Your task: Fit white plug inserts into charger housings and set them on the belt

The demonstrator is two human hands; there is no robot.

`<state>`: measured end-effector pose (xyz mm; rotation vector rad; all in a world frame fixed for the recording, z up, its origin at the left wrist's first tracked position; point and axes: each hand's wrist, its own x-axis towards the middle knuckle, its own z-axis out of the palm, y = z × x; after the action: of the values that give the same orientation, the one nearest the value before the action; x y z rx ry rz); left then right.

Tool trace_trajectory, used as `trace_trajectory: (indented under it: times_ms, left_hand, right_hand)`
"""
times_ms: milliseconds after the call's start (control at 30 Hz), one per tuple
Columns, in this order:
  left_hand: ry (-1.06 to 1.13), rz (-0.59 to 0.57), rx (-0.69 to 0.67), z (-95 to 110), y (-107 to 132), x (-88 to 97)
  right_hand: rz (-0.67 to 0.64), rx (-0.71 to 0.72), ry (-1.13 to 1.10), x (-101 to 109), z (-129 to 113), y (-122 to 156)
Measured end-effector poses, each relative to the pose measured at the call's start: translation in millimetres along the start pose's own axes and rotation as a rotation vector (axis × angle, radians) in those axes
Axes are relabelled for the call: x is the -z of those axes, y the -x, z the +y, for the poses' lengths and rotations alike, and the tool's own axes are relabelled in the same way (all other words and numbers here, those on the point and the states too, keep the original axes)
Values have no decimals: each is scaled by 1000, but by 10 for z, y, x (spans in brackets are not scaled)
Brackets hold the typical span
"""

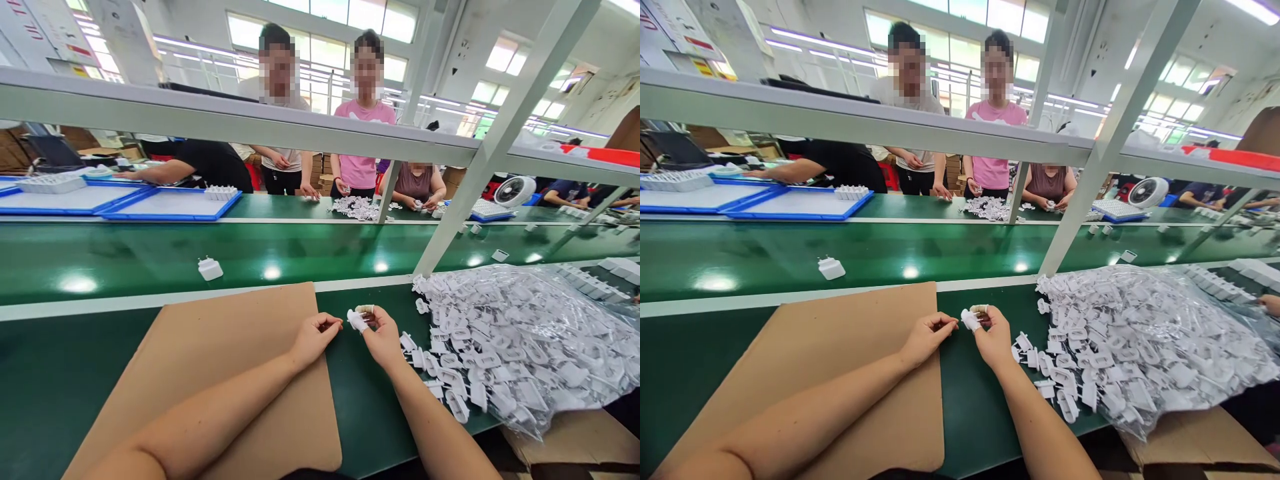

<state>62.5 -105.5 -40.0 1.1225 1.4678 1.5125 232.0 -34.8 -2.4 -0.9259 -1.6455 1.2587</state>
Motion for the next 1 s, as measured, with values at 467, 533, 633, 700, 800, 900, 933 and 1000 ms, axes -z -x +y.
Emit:
trace_trajectory:
  times_ms: [467,533,633,700,800,900,933,1000]
  left_hand:
    - [-50,-90,-114,5,32,-13]
    - [-55,-89,-118,-2,29,-16]
    - [-59,-91,-121,-14,23,-15]
    - [-66,-90,-124,-21,22,-13]
    - [-76,-92,-126,-28,21,-8]
    - [-86,-102,-133,-34,18,-1]
    - [-87,-103,-133,-36,16,1]
    - [-84,-98,-128,-35,15,3]
  right_hand:
    - [-86,9,0,-22,15,15]
    - [-96,7,-6,-32,31,16]
    - [-104,2,-5,-39,53,19]
    - [-107,-4,-1,-37,63,20]
    - [-117,-12,2,-34,72,24]
    - [-133,-19,-5,-33,74,29]
    - [-138,-21,-7,-33,74,30]
    - [-141,-21,-5,-33,71,32]
